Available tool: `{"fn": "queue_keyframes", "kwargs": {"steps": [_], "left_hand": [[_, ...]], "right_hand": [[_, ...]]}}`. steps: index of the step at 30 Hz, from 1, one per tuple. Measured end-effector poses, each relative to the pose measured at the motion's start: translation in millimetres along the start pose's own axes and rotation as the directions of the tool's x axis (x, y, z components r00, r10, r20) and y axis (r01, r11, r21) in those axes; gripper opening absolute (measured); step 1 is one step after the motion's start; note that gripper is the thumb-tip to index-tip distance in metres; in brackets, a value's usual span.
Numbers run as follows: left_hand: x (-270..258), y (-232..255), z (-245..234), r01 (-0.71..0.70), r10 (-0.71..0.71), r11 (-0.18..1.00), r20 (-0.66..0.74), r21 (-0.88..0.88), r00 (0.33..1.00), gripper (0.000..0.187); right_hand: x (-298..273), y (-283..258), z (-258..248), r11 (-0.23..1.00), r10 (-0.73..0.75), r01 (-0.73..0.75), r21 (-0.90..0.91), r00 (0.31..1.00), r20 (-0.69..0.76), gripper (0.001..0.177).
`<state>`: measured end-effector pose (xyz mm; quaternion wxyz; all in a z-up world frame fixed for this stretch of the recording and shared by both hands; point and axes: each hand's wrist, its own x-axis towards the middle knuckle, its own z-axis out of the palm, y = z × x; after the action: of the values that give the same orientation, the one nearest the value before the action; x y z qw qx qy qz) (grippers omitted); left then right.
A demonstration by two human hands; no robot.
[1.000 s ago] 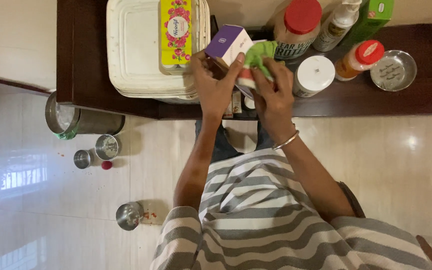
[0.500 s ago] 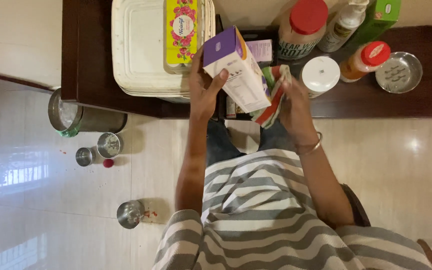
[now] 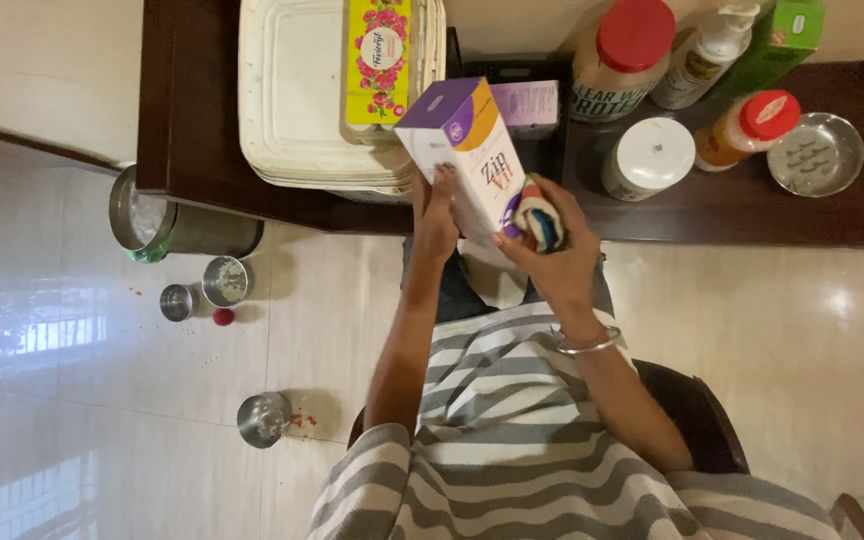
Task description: Cleaning and wiping various containers and boxes on a shelf with a cloth.
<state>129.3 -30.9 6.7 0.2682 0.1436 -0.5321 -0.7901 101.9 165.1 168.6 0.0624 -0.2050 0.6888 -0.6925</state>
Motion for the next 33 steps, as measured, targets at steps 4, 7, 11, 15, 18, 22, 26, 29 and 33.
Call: {"fn": "queue_keyframes", "kwargs": {"steps": [4,7,11,15,18,22,26,29,33], "left_hand": [[-6.9,67.0,36.7,0.074,-0.102,0.961,-0.092,-0.267,0.991,0.053],[-12.9,78.3,38.0,0.124,-0.147,0.866,-0.008,-0.485,0.989,0.056],[-14.9,69.7,36.4,0.187,-0.203,0.882,0.009,-0.434,0.979,0.059],[-19.8,78.2,46.4,0.212,-0.212,0.904,0.044,-0.371,0.976,0.056],[-24.0,72.3,43.0,0.15,-0.124,0.886,0.087,-0.44,0.988,0.055],[-26.4,49.0,23.0,0.076,-0.055,0.96,0.084,-0.271,0.995,0.059],[-20.3,61.3,26.3,0.133,-0.121,0.944,0.057,-0.301,0.991,0.053],[-17.8,85.0,32.9,0.122,-0.13,0.916,0.003,-0.383,0.991,0.054],[-17.8,93.1,29.4,0.083,-0.121,0.91,-0.069,-0.405,0.99,0.057]], "right_hand": [[-11.0,18.5,-9.0,0.968,0.166,-0.169,0.184,0.986,0.035,0.055],[-5.6,7.3,-17.6,0.788,0.383,-0.37,0.492,0.92,0.08,0.038],[3.9,-27.1,-14.3,0.918,0.13,-0.138,0.372,0.99,0.046,0.036],[7.3,-58.7,4.2,0.872,-0.339,0.39,-0.296,0.917,0.211,0.048],[20.1,-59.1,12.4,0.783,-0.437,0.517,-0.345,0.853,0.285,0.053],[58.2,-72.0,17.8,0.736,-0.493,0.582,-0.346,0.811,0.315,0.055],[60.6,-75.9,17.4,0.697,-0.495,0.621,-0.359,0.779,0.386,0.054],[36.1,-61.6,10.4,0.67,-0.493,0.657,-0.346,0.742,0.454,0.052],[13.1,-54.2,2.5,0.664,-0.465,0.677,-0.318,0.707,0.533,0.047]]}}
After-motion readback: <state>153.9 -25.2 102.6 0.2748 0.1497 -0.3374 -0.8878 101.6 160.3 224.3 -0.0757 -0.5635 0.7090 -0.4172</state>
